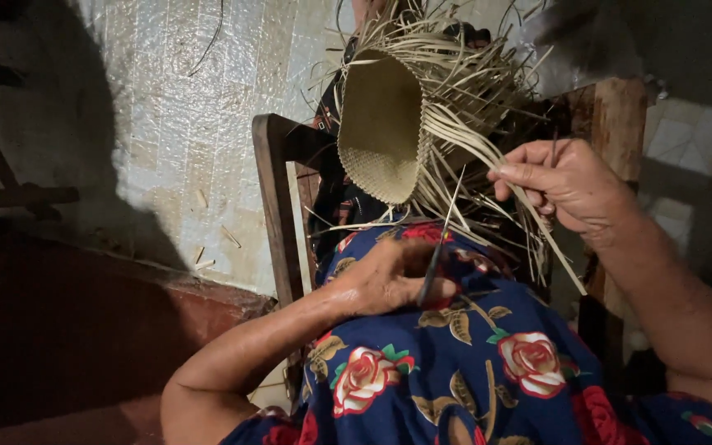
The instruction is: Finishing a hand-woven straw hat by weaving in loose ends and trimming excess material with scissors.
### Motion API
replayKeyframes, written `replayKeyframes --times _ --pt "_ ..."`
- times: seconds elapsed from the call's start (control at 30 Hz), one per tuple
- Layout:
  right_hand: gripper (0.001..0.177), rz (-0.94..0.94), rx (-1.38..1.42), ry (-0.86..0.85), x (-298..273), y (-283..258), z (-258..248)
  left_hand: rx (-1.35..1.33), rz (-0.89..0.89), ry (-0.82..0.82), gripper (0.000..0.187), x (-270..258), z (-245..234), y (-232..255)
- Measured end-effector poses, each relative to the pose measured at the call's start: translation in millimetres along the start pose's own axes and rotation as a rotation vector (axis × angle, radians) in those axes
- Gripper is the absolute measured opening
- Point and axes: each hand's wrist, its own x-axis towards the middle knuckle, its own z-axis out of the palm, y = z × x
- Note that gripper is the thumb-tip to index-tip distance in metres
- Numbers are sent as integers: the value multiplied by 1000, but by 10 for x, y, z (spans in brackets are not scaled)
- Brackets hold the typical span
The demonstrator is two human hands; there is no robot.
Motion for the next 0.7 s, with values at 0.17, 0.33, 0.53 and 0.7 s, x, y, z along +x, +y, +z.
replayKeyframes --times 0.17,0.33,0.53,0.7 --pt "14 -9 1 -33 -10 -27 -6 81 11 -12 41 67 9 -42" --pt "13 -16 61 -35 -29 110 12 81 -31 -1 23 312 76 -152" --pt "12 21 41 21 -61 195 27 269 133 23 31 563 111 -199" --pt "9 -21 20 47 -32 320 17 508 1 149 38 663 184 -249"
